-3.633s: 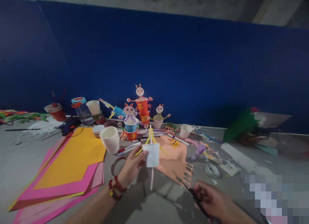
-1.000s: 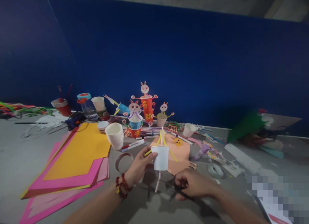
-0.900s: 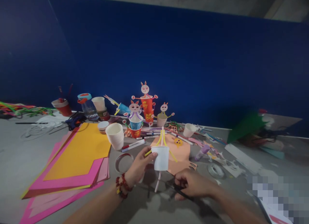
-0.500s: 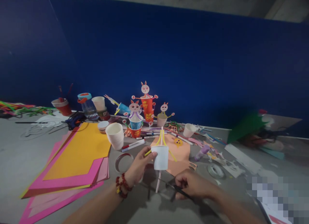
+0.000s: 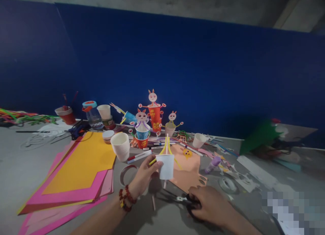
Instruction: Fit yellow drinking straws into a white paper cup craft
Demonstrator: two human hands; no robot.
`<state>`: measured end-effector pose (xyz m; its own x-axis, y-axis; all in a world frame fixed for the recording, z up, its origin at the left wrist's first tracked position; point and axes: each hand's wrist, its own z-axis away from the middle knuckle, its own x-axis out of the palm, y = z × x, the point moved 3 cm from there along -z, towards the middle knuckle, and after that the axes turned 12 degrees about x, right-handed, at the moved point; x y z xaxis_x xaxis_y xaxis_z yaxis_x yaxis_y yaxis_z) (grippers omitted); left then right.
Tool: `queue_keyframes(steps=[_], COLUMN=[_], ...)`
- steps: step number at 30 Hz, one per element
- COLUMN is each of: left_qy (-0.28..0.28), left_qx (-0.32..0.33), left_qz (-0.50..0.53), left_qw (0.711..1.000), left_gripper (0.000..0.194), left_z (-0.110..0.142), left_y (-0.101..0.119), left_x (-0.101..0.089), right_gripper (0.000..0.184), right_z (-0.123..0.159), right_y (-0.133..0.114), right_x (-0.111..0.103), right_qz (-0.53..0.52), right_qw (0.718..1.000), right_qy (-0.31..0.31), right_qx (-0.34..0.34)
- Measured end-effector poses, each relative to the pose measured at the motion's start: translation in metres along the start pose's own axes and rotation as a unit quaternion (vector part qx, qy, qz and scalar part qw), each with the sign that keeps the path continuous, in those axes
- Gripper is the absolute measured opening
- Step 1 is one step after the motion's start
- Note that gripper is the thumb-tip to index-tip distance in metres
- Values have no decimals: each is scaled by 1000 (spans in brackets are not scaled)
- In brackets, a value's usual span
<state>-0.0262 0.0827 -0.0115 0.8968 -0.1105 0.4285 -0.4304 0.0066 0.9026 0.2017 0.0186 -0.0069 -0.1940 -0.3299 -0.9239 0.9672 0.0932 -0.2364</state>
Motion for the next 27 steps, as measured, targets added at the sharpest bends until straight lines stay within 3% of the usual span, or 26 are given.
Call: queue_keyframes(steps=[3,7,10,13,15,18,22,25,27], left_qy=[0,-13,-27,-50,-76,-134,-180,-191,-196], left_qx=[6,7,12,27,46,58,78,94,98], left_qz=[-3,-13,-20,-18,-18,-29,-27,-36,-40], left_qw=[1000,1000,999,998,996,989,980,976,975], left_gripper=[46,42,46,50,48,43,41,41,41], left_z=[1,4,5,6,8,12,15,14,14], left_y=[1,-1,-1,1,3,4,8,11,12], left_x=[1,1,0,1,3,6,7,5,4], right_gripper=[27,30,27,17,16,31,31,30,34], right_z=[7,11,11,8,2,-9,-22,-27,-31], right_y=[-3,-5,1,7,6,-9,-35,-42,-45], right_x=[14,25,17,1,-12,-20,-23,-32,-39], right_qz=[27,39,-3,-136,-286,-479,-511,-520,-525], right_qw=[999,999,998,988,958,871,832,806,803], right_qy=[16,24,11,-21,15,84,170,247,250], right_qx=[28,-19,-54,-64,-33,-67,-133,-137,-132])
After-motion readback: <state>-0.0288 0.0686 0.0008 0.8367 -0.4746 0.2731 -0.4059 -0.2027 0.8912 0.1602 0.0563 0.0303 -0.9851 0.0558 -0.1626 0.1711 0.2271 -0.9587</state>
